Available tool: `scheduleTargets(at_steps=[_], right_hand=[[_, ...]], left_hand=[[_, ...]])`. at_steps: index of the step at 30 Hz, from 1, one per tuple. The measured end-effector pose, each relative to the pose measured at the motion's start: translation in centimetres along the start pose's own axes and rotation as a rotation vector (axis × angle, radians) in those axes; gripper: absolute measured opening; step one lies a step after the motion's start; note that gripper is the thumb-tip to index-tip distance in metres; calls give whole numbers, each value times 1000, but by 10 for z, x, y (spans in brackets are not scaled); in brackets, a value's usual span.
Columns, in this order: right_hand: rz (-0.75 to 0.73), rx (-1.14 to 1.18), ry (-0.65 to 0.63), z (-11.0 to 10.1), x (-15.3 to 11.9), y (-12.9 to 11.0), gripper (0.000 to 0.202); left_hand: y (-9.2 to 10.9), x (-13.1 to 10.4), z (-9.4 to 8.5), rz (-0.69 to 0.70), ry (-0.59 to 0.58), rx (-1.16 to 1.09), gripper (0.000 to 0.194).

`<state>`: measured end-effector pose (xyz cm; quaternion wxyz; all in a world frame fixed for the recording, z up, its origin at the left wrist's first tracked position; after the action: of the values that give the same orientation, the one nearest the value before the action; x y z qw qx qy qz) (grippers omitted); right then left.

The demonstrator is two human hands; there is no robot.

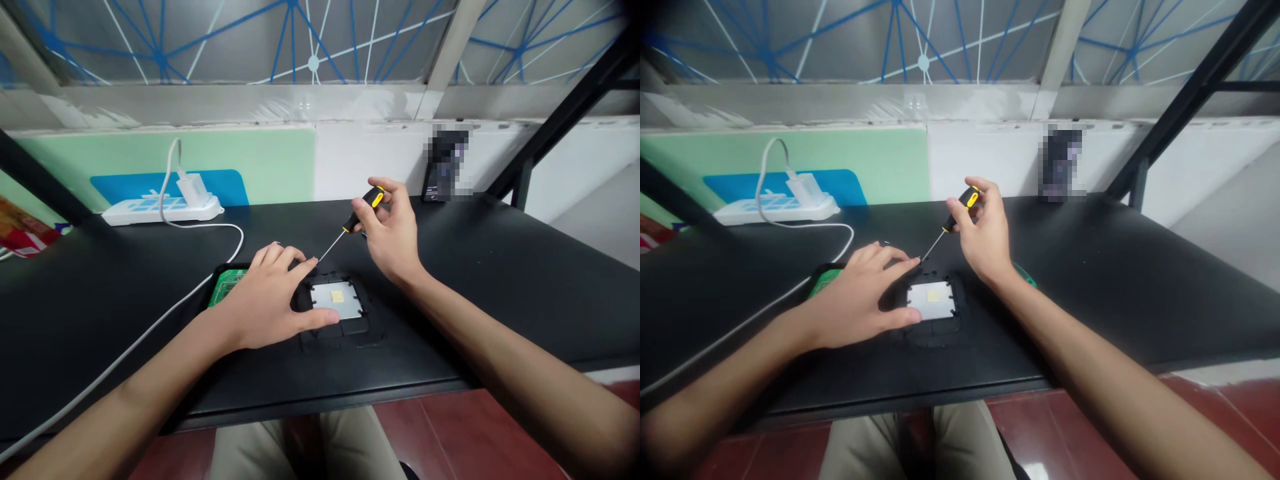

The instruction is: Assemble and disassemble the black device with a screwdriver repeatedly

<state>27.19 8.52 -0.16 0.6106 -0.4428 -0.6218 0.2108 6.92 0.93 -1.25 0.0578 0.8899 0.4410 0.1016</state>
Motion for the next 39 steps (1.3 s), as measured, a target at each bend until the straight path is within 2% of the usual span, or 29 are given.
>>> scheduleTargets(at_steps=[4,13,22,33,39], right_hand=[[33,-37,-18,0,-1,-5,41],[3,-94,-50,0,-1,-5,43],[0,-150,-64,0,-2,-8,41],[10,-116,-58,1,-2,-6,41],[-15,-208,-34,-4,1,-4,48]], left_hand=[[0,0,2,3,-27,10,86],[3,-1,1,45,-7,45,90],[4,-1,-3,73,51,46,77],[4,0,-2,82,12,16,77],[4,0,-2,75,-12,1,79]])
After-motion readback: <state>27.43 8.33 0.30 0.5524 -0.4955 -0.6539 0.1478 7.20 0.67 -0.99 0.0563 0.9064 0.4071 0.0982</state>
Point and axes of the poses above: each hand's wrist, its own x-axis towards the middle knuckle, its own z-axis out of the palm, y = z × x, the point moved 4 cm from there along x, towards the middle knuckle, and after that the axes turned 3 degrees about -y, right-handed, at the moved point
